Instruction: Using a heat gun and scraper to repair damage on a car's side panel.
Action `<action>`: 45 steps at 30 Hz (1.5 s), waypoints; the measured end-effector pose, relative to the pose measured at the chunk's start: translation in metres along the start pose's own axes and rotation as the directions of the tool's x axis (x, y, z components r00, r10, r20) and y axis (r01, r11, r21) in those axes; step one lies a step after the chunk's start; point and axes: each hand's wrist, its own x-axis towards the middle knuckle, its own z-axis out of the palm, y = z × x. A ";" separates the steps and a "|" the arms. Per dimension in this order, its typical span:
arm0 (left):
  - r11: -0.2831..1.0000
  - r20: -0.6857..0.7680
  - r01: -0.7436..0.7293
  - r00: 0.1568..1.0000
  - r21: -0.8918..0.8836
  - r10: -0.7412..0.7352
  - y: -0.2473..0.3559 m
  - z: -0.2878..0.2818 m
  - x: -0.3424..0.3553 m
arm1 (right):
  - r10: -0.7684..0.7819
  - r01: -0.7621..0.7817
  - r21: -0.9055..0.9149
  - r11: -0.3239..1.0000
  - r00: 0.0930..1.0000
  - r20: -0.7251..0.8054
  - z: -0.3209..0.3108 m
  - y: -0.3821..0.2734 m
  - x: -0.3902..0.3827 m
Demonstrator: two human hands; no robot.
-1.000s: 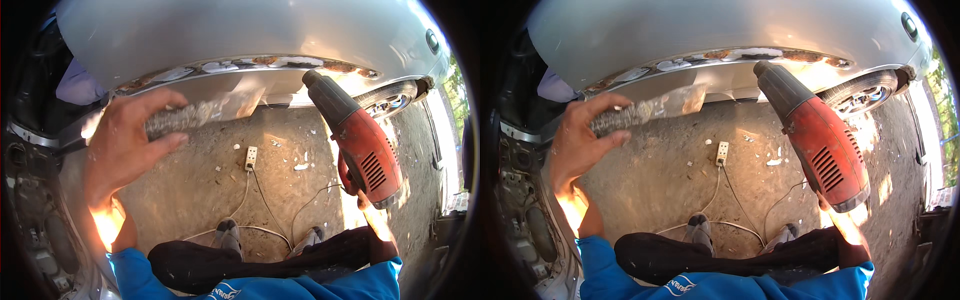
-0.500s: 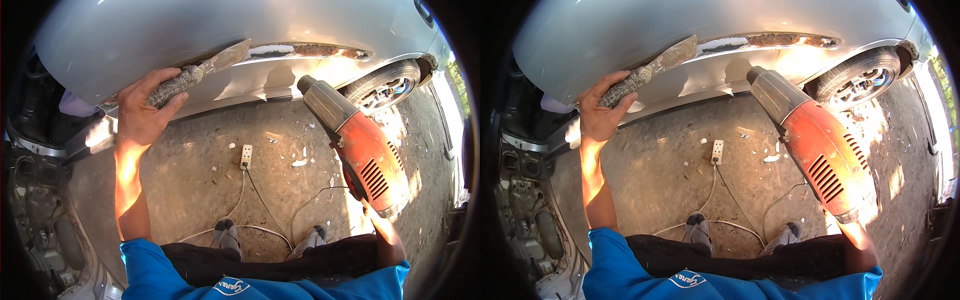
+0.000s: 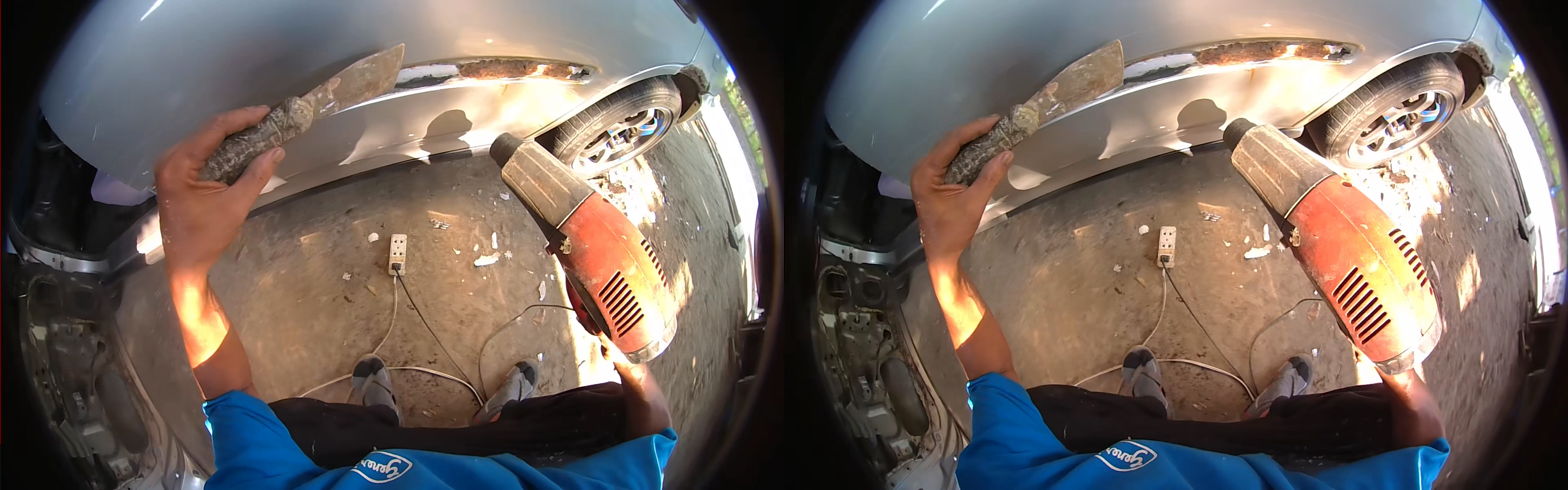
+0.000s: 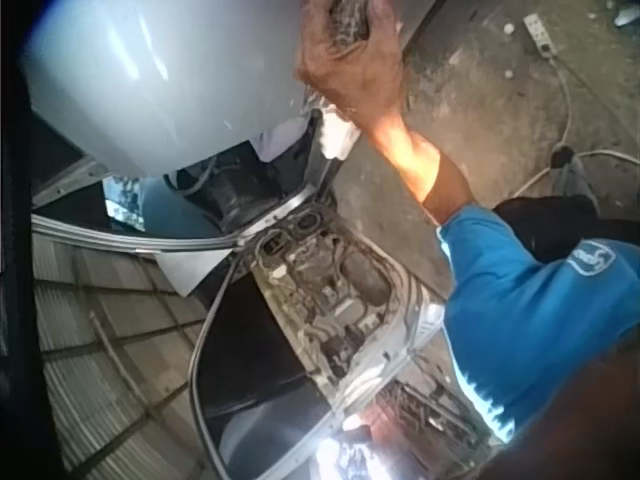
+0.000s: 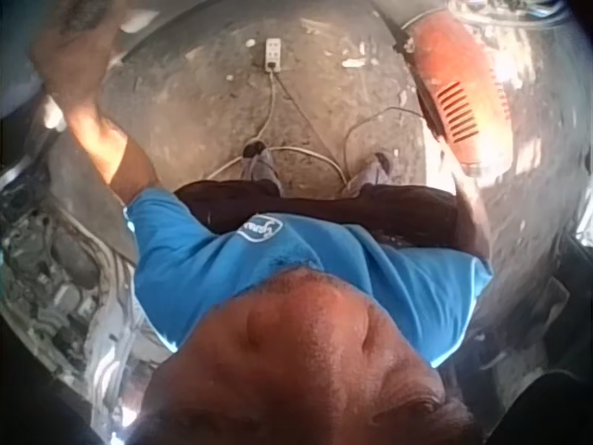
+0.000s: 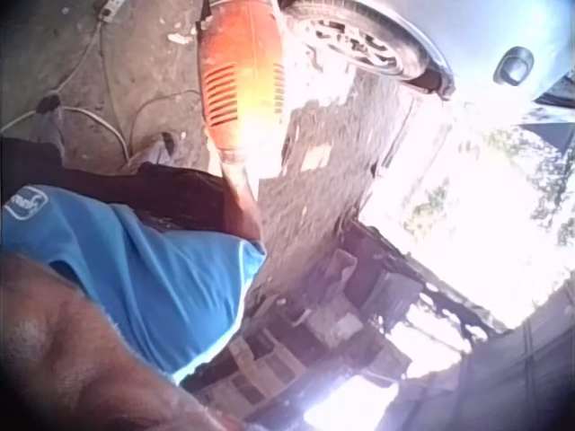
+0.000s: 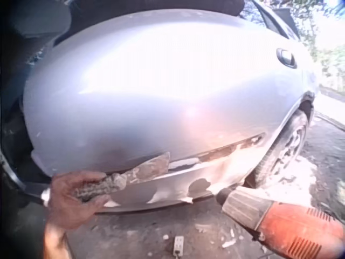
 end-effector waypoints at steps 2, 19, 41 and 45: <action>1.000 0.009 -0.022 1.000 -0.022 0.022 0.004 0.004 0.003 | -0.007 0.007 0.000 1.000 1.000 0.003 -0.001 -0.008 0.004; 0.988 0.003 -0.151 0.988 0.034 0.151 0.008 0.066 0.016 | -0.073 0.072 0.027 0.997 0.997 0.034 -0.014 -0.056 0.027; 0.992 0.034 -0.125 0.991 -0.034 0.126 0.024 0.089 0.013 | -0.349 0.416 -0.291 0.861 0.901 0.257 0.033 0.063 0.084; 0.990 0.017 -0.139 0.990 -0.003 0.139 0.028 0.089 0.013 | -0.170 0.285 -0.549 0.786 0.953 0.251 0.067 0.064 0.105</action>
